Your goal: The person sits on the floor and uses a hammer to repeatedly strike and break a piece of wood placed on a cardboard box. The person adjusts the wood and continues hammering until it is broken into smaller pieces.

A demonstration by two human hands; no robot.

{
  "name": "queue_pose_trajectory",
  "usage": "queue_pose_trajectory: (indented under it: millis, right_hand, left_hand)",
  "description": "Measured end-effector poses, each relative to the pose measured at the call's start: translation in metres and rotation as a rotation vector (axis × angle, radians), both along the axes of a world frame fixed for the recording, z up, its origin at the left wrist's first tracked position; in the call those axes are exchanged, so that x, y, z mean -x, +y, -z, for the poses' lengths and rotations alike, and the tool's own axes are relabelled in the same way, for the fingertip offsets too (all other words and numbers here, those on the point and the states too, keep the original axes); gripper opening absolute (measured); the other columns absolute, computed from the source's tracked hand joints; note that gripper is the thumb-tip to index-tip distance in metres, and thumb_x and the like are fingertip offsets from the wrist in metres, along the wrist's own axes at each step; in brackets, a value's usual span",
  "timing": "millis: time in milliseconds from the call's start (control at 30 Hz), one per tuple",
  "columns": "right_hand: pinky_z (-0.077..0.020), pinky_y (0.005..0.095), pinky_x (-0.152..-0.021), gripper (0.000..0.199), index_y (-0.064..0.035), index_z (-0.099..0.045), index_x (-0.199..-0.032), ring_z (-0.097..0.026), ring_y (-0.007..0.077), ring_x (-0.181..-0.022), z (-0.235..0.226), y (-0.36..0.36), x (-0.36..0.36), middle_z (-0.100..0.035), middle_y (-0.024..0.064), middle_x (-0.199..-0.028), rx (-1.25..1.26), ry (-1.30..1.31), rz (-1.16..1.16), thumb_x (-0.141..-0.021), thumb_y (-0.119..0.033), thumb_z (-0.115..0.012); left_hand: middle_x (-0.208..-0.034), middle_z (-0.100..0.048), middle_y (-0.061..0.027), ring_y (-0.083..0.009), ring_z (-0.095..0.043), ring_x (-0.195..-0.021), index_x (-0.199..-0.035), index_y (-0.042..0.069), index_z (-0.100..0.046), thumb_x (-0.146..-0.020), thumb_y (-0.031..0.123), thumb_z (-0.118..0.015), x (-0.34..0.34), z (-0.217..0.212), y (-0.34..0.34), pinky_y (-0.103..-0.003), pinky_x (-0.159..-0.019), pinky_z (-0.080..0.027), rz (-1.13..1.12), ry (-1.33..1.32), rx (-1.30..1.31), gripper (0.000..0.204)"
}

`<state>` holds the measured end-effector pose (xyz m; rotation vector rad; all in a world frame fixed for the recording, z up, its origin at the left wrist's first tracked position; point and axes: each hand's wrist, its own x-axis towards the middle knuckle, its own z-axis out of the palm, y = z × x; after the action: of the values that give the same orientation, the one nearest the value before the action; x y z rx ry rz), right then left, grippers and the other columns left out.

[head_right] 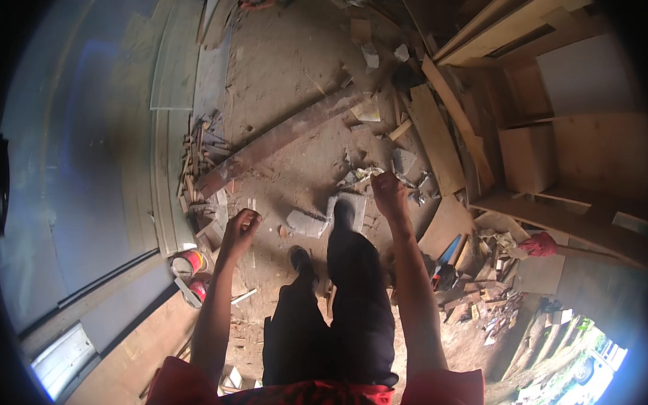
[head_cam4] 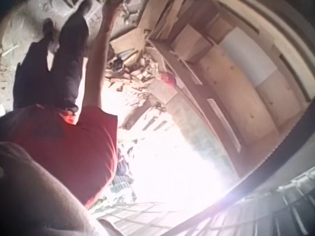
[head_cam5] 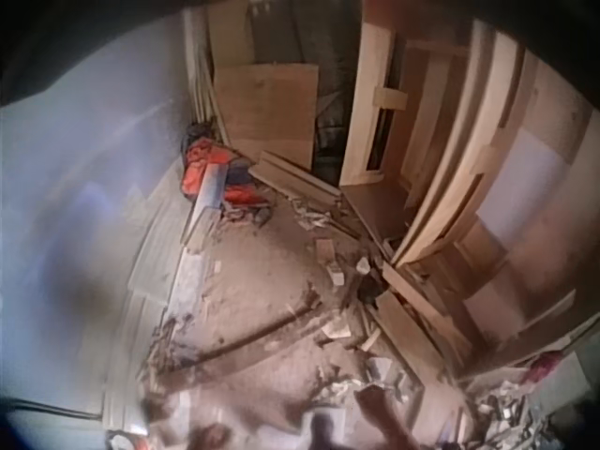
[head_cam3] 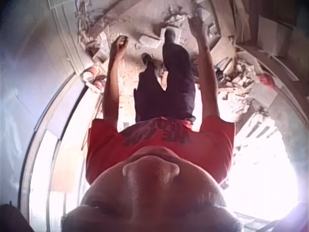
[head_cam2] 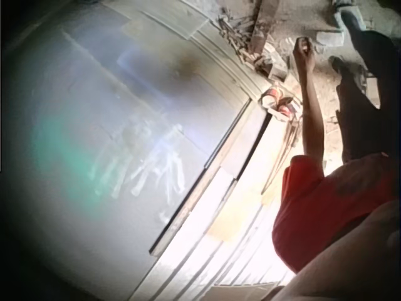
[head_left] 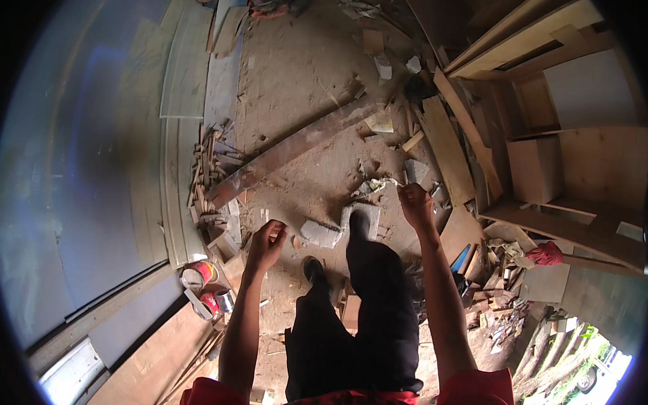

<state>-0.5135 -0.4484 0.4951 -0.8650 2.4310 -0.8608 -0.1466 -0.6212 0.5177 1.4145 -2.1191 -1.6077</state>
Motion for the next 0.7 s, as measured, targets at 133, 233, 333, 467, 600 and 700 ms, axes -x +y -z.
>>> queue_pose_trajectory:
  millis: [133,233,333,467,600,700]
  right_hand:
    - [-0.0545,0.03,-0.062,0.027,-0.0006,-0.068,-0.093,-0.068,0.0148,-0.066,0.077,-0.06,0.059,-0.071,0.0083,-0.075,0.031,-0.197,0.046,-0.093,-0.027,-0.069]
    - [-0.0528,0.0296,-0.056,0.029,0.0003,-0.067,-0.088,-0.066,0.0128,-0.061,0.181,-0.134,0.107,-0.07,0.0076,-0.072,-0.052,-0.475,0.092,-0.095,-0.028,-0.069]
    - [-0.0532,0.0292,-0.053,0.028,0.0004,-0.067,-0.084,-0.066,0.0144,-0.057,0.319,-0.21,0.15,-0.068,0.0075,-0.066,-0.206,-0.778,0.07,-0.093,-0.026,-0.072]
    - [-0.0565,0.0405,-0.066,0.047,0.0025,-0.069,-0.076,-0.07,0.0251,-0.063,0.49,-0.313,0.219,-0.069,0.0149,-0.07,-0.297,-0.322,-0.08,-0.091,-0.041,-0.067]
    - [-0.0492,0.0459,-0.095,0.073,0.0047,-0.06,-0.12,-0.061,0.0399,-0.113,0.595,-0.407,0.268,-0.065,0.0263,-0.112,-0.293,0.125,0.196,-0.084,-0.059,-0.068]
    - [-0.0476,0.0491,-0.099,0.074,0.0044,-0.061,-0.124,-0.056,0.0433,-0.119,0.63,-0.458,0.289,-0.064,0.0276,-0.115,-0.337,0.158,0.294,-0.083,-0.057,-0.069]
  left_hand:
    - [-0.096,-0.072,-0.0119,-0.0211,-0.071,-0.09,-0.104,0.002,-0.063,-0.099,0.023,-0.064,0.047,0.027,-0.032,-0.032,-0.072,-0.055,-0.012,0.0,-0.025,0.022]
    - [-0.095,-0.072,-0.0115,-0.0186,-0.07,-0.087,-0.105,0.002,-0.064,-0.099,0.025,-0.064,0.1,0.069,-0.069,-0.031,-0.073,-0.055,-0.086,-0.1,-0.139,0.024]
    - [-0.095,-0.072,-0.0102,-0.0181,-0.07,-0.084,-0.107,0.004,-0.065,-0.099,0.025,-0.063,0.134,0.171,-0.092,-0.032,-0.074,-0.055,-0.289,0.029,-0.219,0.022]
    - [-0.099,-0.073,-0.0086,-0.0179,-0.07,-0.091,-0.108,0.007,-0.065,-0.1,0.018,-0.059,0.215,0.25,-0.123,-0.032,-0.08,-0.054,-0.356,-0.074,-0.246,0.015]
    - [-0.1,-0.073,-0.0091,-0.0163,-0.07,-0.094,-0.109,0.005,-0.065,-0.101,0.02,-0.061,0.257,0.329,-0.1,-0.031,-0.083,-0.054,-0.436,-0.052,-0.482,0.018]
    - [-0.102,-0.073,-0.0106,-0.0185,-0.07,-0.096,-0.112,0.003,-0.064,-0.101,0.021,-0.061,0.255,0.357,-0.062,-0.031,-0.084,-0.054,-0.493,-0.122,-0.537,0.021]
